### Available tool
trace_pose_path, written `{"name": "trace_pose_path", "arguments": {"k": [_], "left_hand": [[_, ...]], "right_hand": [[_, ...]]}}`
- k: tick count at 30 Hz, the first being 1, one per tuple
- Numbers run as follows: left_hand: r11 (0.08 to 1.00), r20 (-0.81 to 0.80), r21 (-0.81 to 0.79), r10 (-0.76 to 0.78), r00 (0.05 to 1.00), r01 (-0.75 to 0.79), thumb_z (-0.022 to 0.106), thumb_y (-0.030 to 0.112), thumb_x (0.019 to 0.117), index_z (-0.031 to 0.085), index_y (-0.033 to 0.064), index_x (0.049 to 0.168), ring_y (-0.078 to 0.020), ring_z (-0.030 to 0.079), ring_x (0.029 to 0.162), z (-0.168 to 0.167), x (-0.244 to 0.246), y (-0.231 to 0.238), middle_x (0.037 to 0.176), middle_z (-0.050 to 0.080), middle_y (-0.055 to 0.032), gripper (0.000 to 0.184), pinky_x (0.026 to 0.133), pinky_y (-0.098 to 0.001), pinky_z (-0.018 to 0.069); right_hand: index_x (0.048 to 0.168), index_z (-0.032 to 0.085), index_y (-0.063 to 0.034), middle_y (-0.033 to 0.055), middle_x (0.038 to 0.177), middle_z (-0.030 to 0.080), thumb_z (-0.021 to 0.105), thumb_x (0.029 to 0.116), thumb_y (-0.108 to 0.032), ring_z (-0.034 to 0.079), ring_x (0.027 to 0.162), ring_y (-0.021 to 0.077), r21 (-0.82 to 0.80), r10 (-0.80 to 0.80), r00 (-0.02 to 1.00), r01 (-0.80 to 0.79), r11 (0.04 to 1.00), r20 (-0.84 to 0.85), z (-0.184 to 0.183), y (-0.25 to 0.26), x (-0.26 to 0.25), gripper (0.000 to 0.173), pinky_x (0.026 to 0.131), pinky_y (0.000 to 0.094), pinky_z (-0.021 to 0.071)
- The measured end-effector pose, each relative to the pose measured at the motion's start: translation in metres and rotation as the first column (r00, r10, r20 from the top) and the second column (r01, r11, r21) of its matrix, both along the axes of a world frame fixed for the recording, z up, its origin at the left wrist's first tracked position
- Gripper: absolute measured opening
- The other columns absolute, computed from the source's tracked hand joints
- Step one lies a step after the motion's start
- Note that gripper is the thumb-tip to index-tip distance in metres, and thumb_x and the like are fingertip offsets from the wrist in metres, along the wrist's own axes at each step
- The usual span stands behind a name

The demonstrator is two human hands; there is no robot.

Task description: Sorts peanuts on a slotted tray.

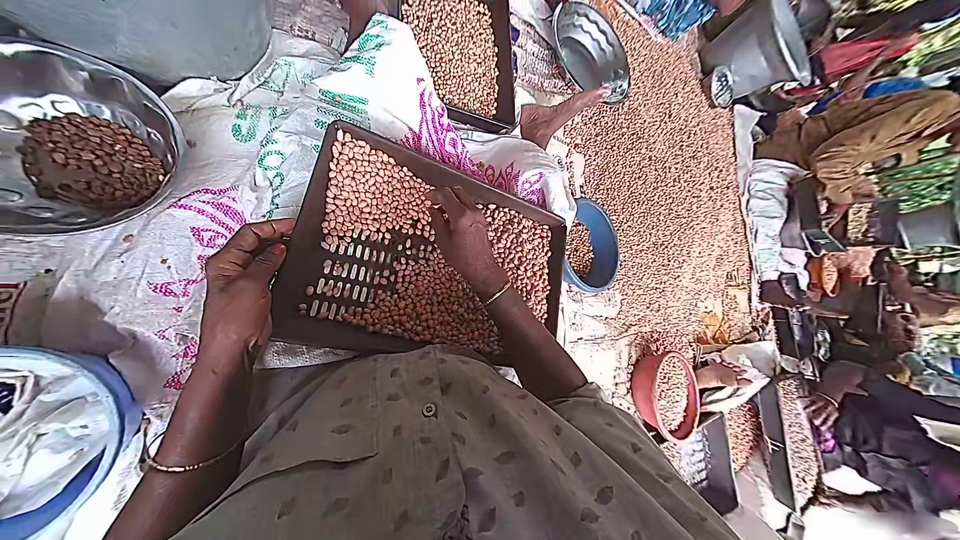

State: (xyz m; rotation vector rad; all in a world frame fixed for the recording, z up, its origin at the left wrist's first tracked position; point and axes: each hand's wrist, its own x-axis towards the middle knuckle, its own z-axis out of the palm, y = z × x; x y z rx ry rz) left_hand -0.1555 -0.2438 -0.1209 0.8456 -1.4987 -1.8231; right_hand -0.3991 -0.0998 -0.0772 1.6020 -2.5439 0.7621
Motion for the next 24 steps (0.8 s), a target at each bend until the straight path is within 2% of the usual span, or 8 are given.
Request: {"name": "trace_pose_path", "arguments": {"k": [4,11,14,15,17,19,21,24], "left_hand": [[1.000,-0.007,0.012,0.003,1.000,-0.003,0.044,0.001,0.1025,0.064,0.0082,0.123,-0.0025,0.066,0.102,0.001,0.001,0.000,0.116,0.068,0.0044,0.030,0.090,-0.0224,0.0552],[0.999,0.000,0.036,-0.005,1.000,0.005,0.044,0.001,0.1027,0.063,0.0097,0.124,-0.0017,0.066,0.100,0.000,0.000,-0.001,0.116,0.068,0.0046,0.030,0.087,-0.0212,0.0558],[0.999,0.003,0.032,-0.005,1.000,0.004,0.045,0.004,0.1038,0.064,0.0097,0.125,-0.0011,0.066,0.100,0.000,0.001,0.000,0.116,0.068,0.0049,0.029,0.087,-0.0211,0.0556],[1.000,-0.001,0.030,-0.003,1.000,0.003,0.045,0.004,0.1037,0.064,0.0098,0.125,-0.0008,0.065,0.100,-0.001,0.001,0.000,0.115,0.068,0.0052,0.029,0.088,-0.0208,0.0553],[1.000,-0.005,0.031,0.001,1.000,-0.001,0.045,0.003,0.1038,0.064,0.0098,0.124,-0.0007,0.065,0.100,-0.001,0.001,0.000,0.115,0.068,0.0049,0.029,0.088,-0.0205,0.0551],[0.999,-0.008,0.038,-0.002,1.000,0.002,0.045,0.003,0.1037,0.064,0.0097,0.124,-0.0009,0.065,0.100,-0.001,0.001,0.000,0.114,0.068,0.0046,0.029,0.088,-0.0208,0.0551],[0.999,-0.013,0.043,-0.005,1.000,0.005,0.045,0.004,0.1041,0.064,0.0101,0.124,-0.0012,0.066,0.100,-0.001,0.001,-0.001,0.115,0.068,0.0046,0.029,0.088,-0.0210,0.0555],[0.999,-0.021,0.054,0.000,1.000,0.001,0.044,0.003,0.1043,0.064,0.0095,0.124,-0.0012,0.066,0.098,-0.001,0.001,0.000,0.114,0.068,0.0042,0.029,0.086,-0.0208,0.0558]], "right_hand": [[0.120,0.072,0.0011,0.0245,0.117,0.069,0.063,0.0967,-0.004,0.071,0.105,0.0362,0.009,0.120,0.993,-0.120,0.993,0.007,-0.037,-0.048,0.001,0.026,0.088,0.0455,0.0593],[0.100,0.074,0.0028,0.0229,0.108,0.072,0.064,0.0956,-0.005,0.071,0.106,0.0384,-0.020,0.197,0.975,-0.200,0.980,-0.100,-0.059,-0.046,0.002,0.013,0.093,0.0460,0.0578],[0.097,0.072,0.0043,0.0174,0.093,0.072,0.066,0.0928,-0.002,0.071,0.085,0.0265,-0.095,0.252,0.943,-0.237,0.967,0.216,-0.052,-0.040,0.006,0.010,0.078,0.0390,0.0587],[0.099,0.071,0.0059,0.0140,0.089,0.071,0.065,0.0937,0.000,0.068,0.077,0.0179,-0.160,0.261,0.863,-0.212,0.964,0.432,-0.047,-0.039,0.008,0.011,0.072,0.0320,0.0576],[0.102,0.067,0.0054,0.0062,0.083,0.067,0.058,0.0983,0.001,0.061,0.067,0.0069,-0.240,0.249,0.554,-0.090,0.967,0.794,-0.037,-0.039,0.013,0.010,0.061,0.0220,0.0531],[0.103,0.066,0.0018,0.0041,0.084,0.069,0.055,0.1015,-0.001,0.064,0.066,0.0067,-0.207,0.190,0.300,0.025,0.978,0.935,-0.028,-0.041,0.012,0.011,0.059,0.0225,0.0555],[0.103,0.066,0.0007,0.0047,0.085,0.070,0.053,0.1030,-0.002,0.065,0.064,0.0083,-0.189,0.176,0.183,0.056,0.980,0.967,-0.024,-0.041,0.010,0.013,0.058,0.0236,0.0563],[0.100,0.066,-0.0005,0.0038,0.082,0.071,0.053,0.1023,0.000,0.065,0.064,0.0077,-0.174,0.175,0.181,-0.024,0.985,0.968,-0.020,-0.039,0.008,0.013,0.059,0.0226,0.0560]]}}
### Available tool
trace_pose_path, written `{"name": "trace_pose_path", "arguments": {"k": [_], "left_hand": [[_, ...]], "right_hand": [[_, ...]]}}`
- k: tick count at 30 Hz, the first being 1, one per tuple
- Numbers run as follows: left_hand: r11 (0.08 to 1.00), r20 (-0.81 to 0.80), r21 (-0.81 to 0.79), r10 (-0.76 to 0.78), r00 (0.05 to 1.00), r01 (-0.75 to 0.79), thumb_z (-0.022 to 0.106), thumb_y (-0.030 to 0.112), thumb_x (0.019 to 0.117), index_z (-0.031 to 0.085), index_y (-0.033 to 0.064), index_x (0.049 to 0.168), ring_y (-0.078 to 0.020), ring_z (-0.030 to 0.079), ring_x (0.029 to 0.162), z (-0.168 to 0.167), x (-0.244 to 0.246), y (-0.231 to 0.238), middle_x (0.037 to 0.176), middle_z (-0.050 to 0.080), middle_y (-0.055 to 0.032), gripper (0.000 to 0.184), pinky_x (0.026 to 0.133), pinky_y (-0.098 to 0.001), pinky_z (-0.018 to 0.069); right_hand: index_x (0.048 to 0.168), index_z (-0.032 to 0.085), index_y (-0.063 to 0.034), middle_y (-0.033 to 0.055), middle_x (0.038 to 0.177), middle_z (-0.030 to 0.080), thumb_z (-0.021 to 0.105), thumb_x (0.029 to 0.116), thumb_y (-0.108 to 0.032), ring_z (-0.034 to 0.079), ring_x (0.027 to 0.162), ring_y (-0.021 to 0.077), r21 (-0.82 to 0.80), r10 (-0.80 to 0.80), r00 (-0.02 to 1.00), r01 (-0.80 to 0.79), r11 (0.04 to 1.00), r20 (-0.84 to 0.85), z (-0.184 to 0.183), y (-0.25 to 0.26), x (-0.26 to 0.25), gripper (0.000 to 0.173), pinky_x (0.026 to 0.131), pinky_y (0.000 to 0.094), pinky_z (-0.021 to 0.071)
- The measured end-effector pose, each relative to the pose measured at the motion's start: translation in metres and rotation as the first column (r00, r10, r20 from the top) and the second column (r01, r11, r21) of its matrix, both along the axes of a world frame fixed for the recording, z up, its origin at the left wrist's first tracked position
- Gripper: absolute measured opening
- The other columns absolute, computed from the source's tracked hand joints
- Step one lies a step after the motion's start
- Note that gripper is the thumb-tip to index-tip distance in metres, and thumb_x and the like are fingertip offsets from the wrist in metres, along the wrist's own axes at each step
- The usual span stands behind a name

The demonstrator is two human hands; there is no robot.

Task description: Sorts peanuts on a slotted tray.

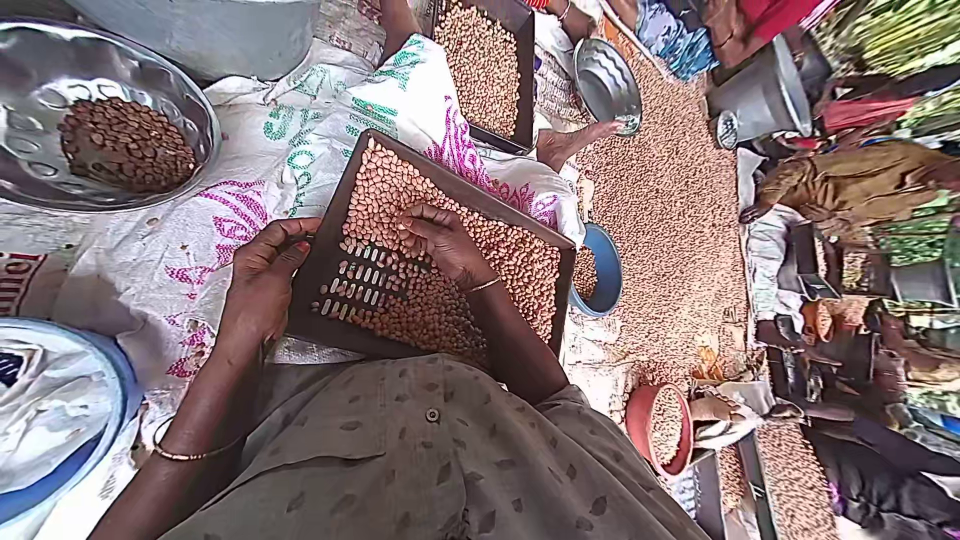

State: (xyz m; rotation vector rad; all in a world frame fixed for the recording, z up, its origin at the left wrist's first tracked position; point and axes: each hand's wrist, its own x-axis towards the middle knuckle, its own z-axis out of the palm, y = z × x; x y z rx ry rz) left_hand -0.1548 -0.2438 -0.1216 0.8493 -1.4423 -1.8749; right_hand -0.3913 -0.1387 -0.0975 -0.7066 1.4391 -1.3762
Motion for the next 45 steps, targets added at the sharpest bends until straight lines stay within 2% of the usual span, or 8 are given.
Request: {"name": "trace_pose_path", "arguments": {"k": [8,12,15,20,27,31,35,45], "left_hand": [[1.000,0.002,0.009,-0.004,1.000,0.004,0.043,0.002,0.1048,0.064,0.0098,0.123,-0.0007,0.066,0.099,0.000,0.001,0.000,0.116,0.069,0.0047,0.029,0.086,-0.0202,0.0559],[1.000,0.003,-0.008,-0.012,1.000,0.012,0.043,0.003,0.1040,0.064,0.0096,0.124,-0.0009,0.066,0.100,0.000,0.000,0.000,0.116,0.068,0.0048,0.029,0.088,-0.0206,0.0553],[1.000,0.018,-0.013,-0.007,1.000,0.007,0.043,0.002,0.1035,0.064,0.0086,0.123,-0.0019,0.066,0.100,0.003,0.001,-0.001,0.115,0.068,0.0036,0.029,0.088,-0.0212,0.0554],[1.000,0.031,-0.013,-0.013,0.999,0.013,0.044,0.005,0.1027,0.064,0.0088,0.123,-0.0023,0.066,0.098,0.002,0.000,-0.003,0.113,0.068,0.0033,0.028,0.086,-0.0207,0.0558],[1.000,0.008,0.002,-0.009,1.000,0.009,0.043,0.004,0.1029,0.064,0.0092,0.121,-0.0021,0.066,0.096,0.000,0.001,-0.003,0.109,0.069,0.0044,0.029,0.084,-0.0203,0.0564],[1.000,0.000,-0.005,-0.015,1.000,0.015,0.043,0.003,0.1031,0.065,0.0084,0.122,-0.0034,0.066,0.098,-0.001,0.001,-0.003,0.111,0.069,0.0033,0.029,0.086,-0.0214,0.0564],[1.000,-0.009,0.025,-0.002,1.000,0.003,0.043,0.003,0.1032,0.065,0.0090,0.120,-0.0031,0.067,0.098,0.001,0.001,-0.002,0.110,0.069,0.0037,0.029,0.086,-0.0215,0.0566],[1.000,0.007,0.012,0.000,1.000,0.000,0.043,0.003,0.1021,0.064,0.0087,0.121,-0.0027,0.066,0.099,0.004,0.000,-0.002,0.112,0.069,0.0046,0.028,0.087,-0.0216,0.0564]], "right_hand": [[0.115,0.058,-0.0014,0.0114,0.102,0.073,0.031,0.1137,-0.025,0.074,0.089,0.0193,-0.251,-0.553,0.827,0.558,0.791,0.096,0.065,-0.032,-0.052,0.036,0.082,0.0336,0.0617],[0.129,0.064,0.0085,0.0218,0.136,0.064,0.054,0.0968,0.004,0.062,0.128,0.0275,-0.091,0.042,0.669,-0.162,0.983,-0.742,0.010,-0.026,-0.007,0.034,0.109,0.0399,0.0497],[0.126,0.072,-0.0001,0.0215,0.146,0.058,0.057,0.0819,0.010,0.041,0.147,0.0417,0.035,0.292,0.460,-0.488,0.872,-0.839,-0.019,-0.008,0.013,0.047,0.122,0.0532,0.0299],[0.100,0.073,0.0123,0.0247,0.118,0.072,0.043,0.0907,0.014,0.066,0.123,0.0310,-0.147,0.151,0.852,-0.256,0.955,-0.501,-0.006,0.043,-0.032,0.031,0.112,0.0428,0.0489],[0.145,0.050,-0.0075,0.0110,0.135,0.064,0.041,0.0972,0.002,0.071,0.100,0.0194,0.053,0.095,0.940,-0.082,0.995,-0.328,0.024,0.077,0.006,0.050,0.083,0.0351,0.0613],[0.140,0.055,0.0030,0.0151,0.117,0.071,0.052,0.1029,-0.001,0.071,0.092,0.0188,0.199,0.436,0.877,-0.399,0.895,-0.201,0.004,0.063,0.030,0.037,0.079,0.0341,0.0613],[0.134,0.057,-0.0079,0.0131,0.100,0.073,0.043,0.1081,-0.009,0.071,0.068,0.0184,0.256,0.116,0.961,-0.050,0.965,-0.250,0.001,0.068,0.030,0.029,0.058,0.0314,0.0610],[0.102,0.072,0.0002,0.0146,0.097,0.071,0.060,0.0965,-0.005,0.069,0.084,0.0238,0.083,0.131,0.468,-0.123,0.989,-0.874,-0.009,-0.018,0.040,0.014,0.073,0.0400,0.0572]]}}
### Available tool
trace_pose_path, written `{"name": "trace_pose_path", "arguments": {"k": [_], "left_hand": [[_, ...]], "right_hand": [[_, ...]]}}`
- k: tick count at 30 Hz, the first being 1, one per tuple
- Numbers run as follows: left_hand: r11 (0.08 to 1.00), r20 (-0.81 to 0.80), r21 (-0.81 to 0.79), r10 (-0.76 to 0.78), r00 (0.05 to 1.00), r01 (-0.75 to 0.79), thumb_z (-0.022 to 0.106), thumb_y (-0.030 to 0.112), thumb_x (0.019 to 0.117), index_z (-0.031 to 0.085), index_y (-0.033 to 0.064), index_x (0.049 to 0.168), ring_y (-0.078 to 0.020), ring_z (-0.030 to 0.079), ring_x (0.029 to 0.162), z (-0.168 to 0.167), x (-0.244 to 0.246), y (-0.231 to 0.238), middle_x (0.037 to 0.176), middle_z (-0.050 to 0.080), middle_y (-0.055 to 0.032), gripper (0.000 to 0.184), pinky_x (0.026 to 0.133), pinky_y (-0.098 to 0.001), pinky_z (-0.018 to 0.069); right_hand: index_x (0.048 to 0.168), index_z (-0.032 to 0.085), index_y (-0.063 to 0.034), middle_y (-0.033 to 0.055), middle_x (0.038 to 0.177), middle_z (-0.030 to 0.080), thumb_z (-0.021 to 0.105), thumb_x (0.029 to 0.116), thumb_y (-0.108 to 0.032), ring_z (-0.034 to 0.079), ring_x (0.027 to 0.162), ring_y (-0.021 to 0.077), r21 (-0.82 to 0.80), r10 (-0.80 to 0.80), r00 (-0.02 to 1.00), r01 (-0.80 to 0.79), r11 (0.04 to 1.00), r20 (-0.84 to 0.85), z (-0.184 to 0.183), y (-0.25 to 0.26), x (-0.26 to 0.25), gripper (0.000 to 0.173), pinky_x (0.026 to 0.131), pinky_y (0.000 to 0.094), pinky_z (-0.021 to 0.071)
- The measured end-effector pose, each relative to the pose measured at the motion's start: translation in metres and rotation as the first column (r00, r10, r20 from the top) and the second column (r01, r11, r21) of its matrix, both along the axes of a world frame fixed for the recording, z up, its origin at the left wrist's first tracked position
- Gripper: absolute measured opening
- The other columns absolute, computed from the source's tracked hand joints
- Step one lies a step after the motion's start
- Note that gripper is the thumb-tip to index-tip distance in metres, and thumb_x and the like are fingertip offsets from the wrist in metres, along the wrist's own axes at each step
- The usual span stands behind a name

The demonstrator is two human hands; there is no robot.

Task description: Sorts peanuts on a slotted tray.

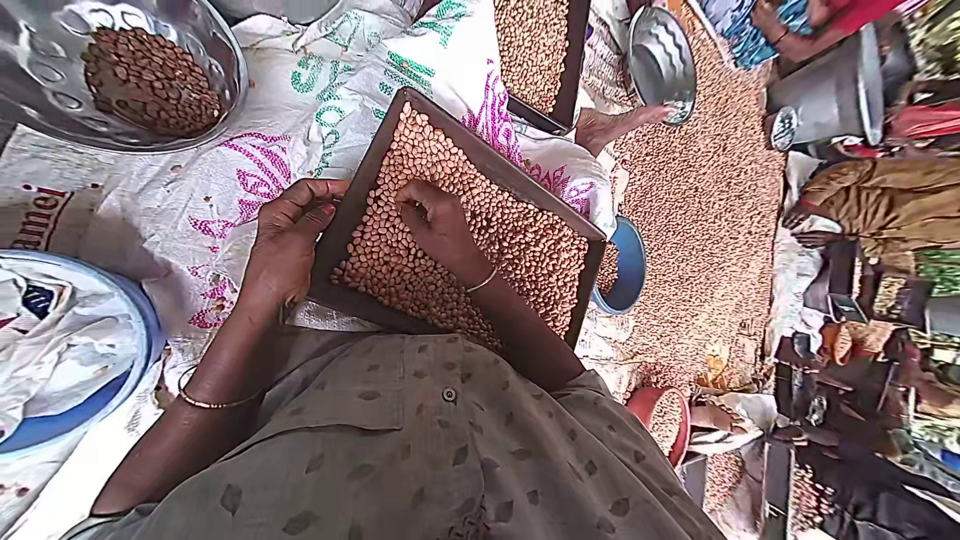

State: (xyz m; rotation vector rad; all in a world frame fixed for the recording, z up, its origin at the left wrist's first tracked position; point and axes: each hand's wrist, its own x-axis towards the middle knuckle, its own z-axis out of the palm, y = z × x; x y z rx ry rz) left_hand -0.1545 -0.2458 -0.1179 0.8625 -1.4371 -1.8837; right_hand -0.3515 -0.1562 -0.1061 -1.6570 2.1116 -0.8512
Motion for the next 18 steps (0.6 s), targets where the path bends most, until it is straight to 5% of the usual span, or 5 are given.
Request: {"name": "trace_pose_path", "arguments": {"k": [3,12,14,16,18], "left_hand": [[1.000,-0.003,-0.006,-0.006,1.000,0.006,0.043,0.003,0.1022,0.064,0.0083,0.121,-0.0035,0.066,0.098,-0.001,0.000,-0.001,0.111,0.068,0.0034,0.029,0.086,-0.0217,0.0563],[1.000,-0.018,-0.024,-0.012,1.000,0.011,0.043,0.003,0.1025,0.064,0.0084,0.121,-0.0032,0.065,0.100,-0.002,0.001,-0.001,0.111,0.068,0.0042,0.028,0.088,-0.0217,0.0550],[1.000,-0.027,-0.020,-0.012,1.000,0.011,0.043,0.003,0.1026,0.064,0.0080,0.121,-0.0036,0.065,0.100,-0.002,0.000,-0.001,0.111,0.068,0.0037,0.028,0.088,-0.0222,0.0552],[1.000,-0.037,-0.024,-0.013,0.999,0.012,0.043,0.003,0.1026,0.064,0.0084,0.121,-0.0026,0.065,0.099,-0.003,0.001,-0.001,0.110,0.067,0.0046,0.028,0.087,-0.0211,0.0552],[1.000,-0.038,-0.010,-0.013,0.999,0.012,0.043,0.003,0.1031,0.064,0.0092,0.121,-0.0019,0.065,0.098,-0.003,0.001,0.000,0.110,0.068,0.0053,0.028,0.087,-0.0205,0.0556]], "right_hand": [[0.098,0.073,-0.0009,0.0172,0.099,0.070,0.062,0.0984,-0.008,0.072,0.084,0.0314,0.042,0.002,0.952,0.012,0.999,-0.306,-0.018,-0.014,0.010,0.013,0.067,0.0449,0.0590],[0.110,0.071,0.0018,0.0196,0.109,0.070,0.059,0.0964,-0.004,0.073,0.088,0.0329,0.232,0.099,0.866,0.021,0.972,-0.491,-0.008,-0.013,0.024,0.019,0.068,0.0427,0.0603],[0.105,0.069,0.0025,0.0181,0.100,0.069,0.060,0.0963,-0.007,0.071,0.082,0.0310,0.236,0.077,0.934,0.008,0.972,-0.348,0.000,-0.017,0.012,0.016,0.067,0.0435,0.0581],[0.102,0.065,0.0097,0.0164,0.089,0.070,0.060,0.0958,-0.001,0.070,0.070,0.0213,-0.039,-0.064,0.996,0.066,0.997,0.058,0.015,-0.021,-0.018,0.014,0.065,0.0355,0.0608],[0.129,0.047,0.0146,0.0178,0.102,0.068,0.051,0.1038,-0.001,0.073,0.076,0.0215,-0.266,-0.126,0.838,0.306,0.914,0.531,0.048,-0.022,-0.049,0.030,0.071,0.0363,0.0657]]}}
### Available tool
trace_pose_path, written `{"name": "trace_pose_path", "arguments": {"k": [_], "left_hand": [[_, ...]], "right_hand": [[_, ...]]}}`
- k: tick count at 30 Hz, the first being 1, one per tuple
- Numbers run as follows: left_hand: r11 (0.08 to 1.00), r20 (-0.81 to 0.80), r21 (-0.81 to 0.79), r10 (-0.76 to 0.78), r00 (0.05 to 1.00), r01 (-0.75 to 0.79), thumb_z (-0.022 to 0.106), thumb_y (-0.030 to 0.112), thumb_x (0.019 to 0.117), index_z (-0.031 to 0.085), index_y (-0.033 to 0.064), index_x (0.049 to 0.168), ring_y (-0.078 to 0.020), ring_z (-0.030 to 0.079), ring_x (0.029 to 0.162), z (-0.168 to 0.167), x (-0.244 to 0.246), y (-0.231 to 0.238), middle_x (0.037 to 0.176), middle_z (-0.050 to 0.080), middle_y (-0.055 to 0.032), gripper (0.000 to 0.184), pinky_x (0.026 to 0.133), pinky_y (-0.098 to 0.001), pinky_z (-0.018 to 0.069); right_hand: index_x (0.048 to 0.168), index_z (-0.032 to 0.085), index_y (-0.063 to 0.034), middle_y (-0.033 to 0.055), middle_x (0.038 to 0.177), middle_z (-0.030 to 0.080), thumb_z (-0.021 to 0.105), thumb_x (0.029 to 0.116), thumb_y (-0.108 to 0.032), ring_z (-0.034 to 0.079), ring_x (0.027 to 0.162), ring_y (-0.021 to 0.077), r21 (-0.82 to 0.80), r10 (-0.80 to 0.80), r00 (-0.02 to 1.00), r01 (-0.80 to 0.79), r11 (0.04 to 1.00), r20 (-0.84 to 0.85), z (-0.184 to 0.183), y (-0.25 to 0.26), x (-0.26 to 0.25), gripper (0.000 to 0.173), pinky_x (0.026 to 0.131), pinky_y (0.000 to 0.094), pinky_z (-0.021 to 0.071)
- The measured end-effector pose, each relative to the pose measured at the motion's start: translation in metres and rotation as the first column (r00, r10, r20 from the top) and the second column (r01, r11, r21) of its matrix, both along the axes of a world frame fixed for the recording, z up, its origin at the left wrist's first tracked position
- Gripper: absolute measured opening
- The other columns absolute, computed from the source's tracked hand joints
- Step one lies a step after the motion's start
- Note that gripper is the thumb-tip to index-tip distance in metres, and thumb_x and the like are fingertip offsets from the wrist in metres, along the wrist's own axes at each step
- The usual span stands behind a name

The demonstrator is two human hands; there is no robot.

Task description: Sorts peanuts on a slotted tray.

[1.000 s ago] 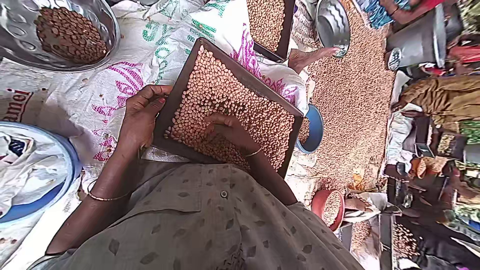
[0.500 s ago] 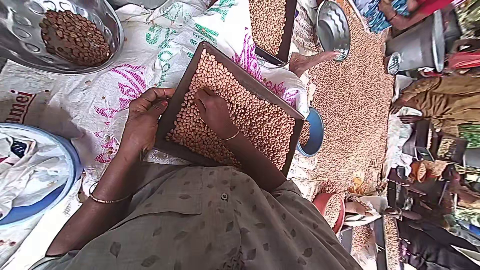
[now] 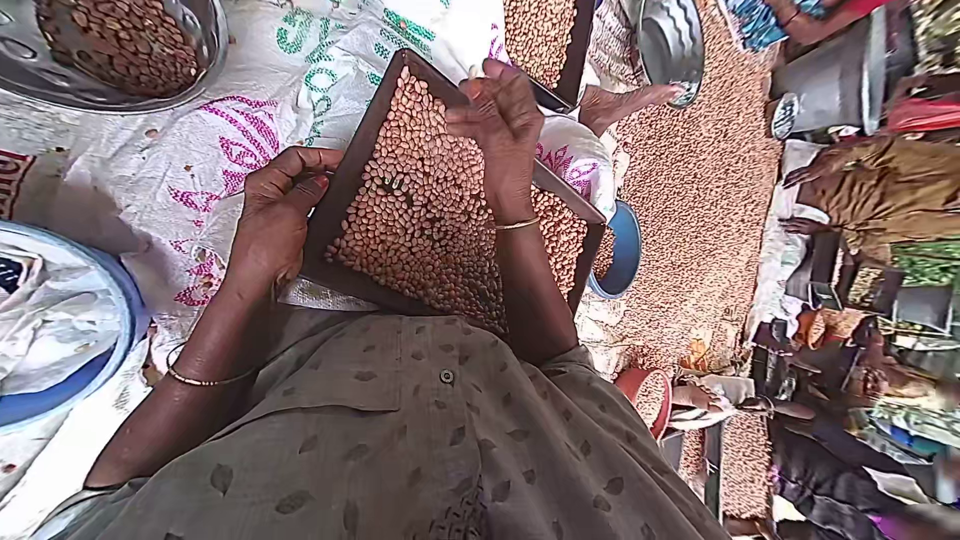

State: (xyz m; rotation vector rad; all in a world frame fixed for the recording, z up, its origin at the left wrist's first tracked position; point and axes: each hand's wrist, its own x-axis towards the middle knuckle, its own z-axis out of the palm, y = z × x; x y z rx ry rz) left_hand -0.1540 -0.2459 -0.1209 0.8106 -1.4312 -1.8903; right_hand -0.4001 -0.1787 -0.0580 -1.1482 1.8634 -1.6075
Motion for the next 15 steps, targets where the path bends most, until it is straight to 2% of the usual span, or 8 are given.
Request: {"name": "trace_pose_path", "arguments": {"k": [1,3,5,7,8,10,12,15], "left_hand": [[1.000,0.002,0.005,-0.002,1.000,0.002,0.043,0.003,0.1034,0.064,0.0094,0.121,-0.0019,0.065,0.099,0.000,0.000,0.000,0.111,0.067,0.0054,0.028,0.088,-0.0207,0.0554],[1.000,0.005,-0.004,-0.005,1.000,0.005,0.044,0.003,0.1031,0.064,0.0094,0.121,-0.0016,0.065,0.100,0.000,0.001,-0.001,0.112,0.068,0.0059,0.028,0.088,-0.0206,0.0553],[1.000,0.002,-0.018,-0.011,1.000,0.011,0.044,0.003,0.1027,0.063,0.0098,0.122,-0.0010,0.065,0.100,0.000,0.001,-0.002,0.113,0.067,0.0067,0.028,0.088,-0.0204,0.0553],[1.000,0.011,-0.019,-0.013,1.000,0.013,0.044,0.003,0.1024,0.063,0.0103,0.122,-0.0007,0.065,0.101,0.000,0.001,-0.002,0.113,0.067,0.0075,0.029,0.089,-0.0206,0.0549],[1.000,0.016,-0.023,-0.014,1.000,0.014,0.043,0.003,0.1025,0.063,0.0105,0.123,-0.0007,0.065,0.101,-0.001,0.001,-0.001,0.112,0.067,0.0078,0.029,0.090,-0.0205,0.0545],[1.000,0.018,-0.026,-0.008,1.000,0.008,0.044,0.004,0.1022,0.063,0.0111,0.122,-0.0004,0.065,0.099,-0.001,0.002,-0.001,0.110,0.067,0.0087,0.029,0.088,-0.0199,0.0554],[1.000,0.024,-0.022,-0.012,1.000,0.013,0.043,0.004,0.1021,0.063,0.0120,0.122,-0.0004,0.066,0.099,0.000,0.002,-0.002,0.111,0.068,0.0091,0.029,0.087,-0.0200,0.0560],[1.000,0.041,-0.024,-0.007,0.999,0.008,0.044,0.003,0.1023,0.063,0.0121,0.121,-0.0012,0.065,0.101,0.000,0.001,-0.002,0.112,0.068,0.0086,0.029,0.089,-0.0210,0.0554]], "right_hand": [[0.137,0.040,0.0085,0.0175,0.106,0.067,0.046,0.1079,-0.006,0.074,0.080,0.0239,-0.074,-0.057,0.981,0.072,0.995,0.188,0.016,0.001,-0.011,0.033,0.074,0.0379,0.0657],[0.125,0.048,0.0020,0.0153,0.100,0.070,0.041,0.1110,-0.013,0.074,0.079,0.0246,-0.049,-0.086,0.942,0.108,0.993,0.323,0.025,0.013,-0.017,0.022,0.074,0.0380,0.0650],[0.115,0.058,0.0029,0.0103,0.093,0.073,0.043,0.1083,-0.009,0.074,0.077,0.0191,0.132,0.079,0.957,-0.120,0.984,0.280,0.014,0.038,-0.005,0.020,0.071,0.0347,0.0643],[0.107,0.063,0.0049,0.0078,0.087,0.071,0.052,0.1023,-0.001,0.071,0.071,0.0132,0.272,0.310,0.909,-0.385,0.882,0.281,-0.004,0.066,0.013,0.013,0.065,0.0302,0.0624],[0.104,0.065,0.0066,0.0084,0.087,0.071,0.057,0.0990,0.002,0.069,0.070,0.0112,0.310,0.398,0.885,-0.460,0.832,0.243,-0.014,0.080,0.021,0.011,0.064,0.0276,0.0609],[0.100,0.070,0.0054,0.0099,0.092,0.069,0.065,0.0934,0.004,0.065,0.076,0.0109,0.438,0.519,0.855,-0.461,0.772,-0.015,-0.025,0.107,0.035,0.009,0.069,0.0258,0.0562],[0.098,0.075,0.0012,0.0154,0.100,0.071,0.070,0.0894,0.003,0.071,0.090,0.0248,0.551,0.583,0.752,-0.360,0.753,-0.306,-0.036,0.125,0.044,0.010,0.078,0.0398,0.0600],[0.099,0.075,-0.0038,0.0151,0.105,0.069,0.069,0.0922,-0.002,0.070,0.097,0.0273,0.588,0.588,0.668,-0.270,0.763,-0.456,-0.049,0.136,0.049,0.009,0.082,0.0390,0.0603]]}}
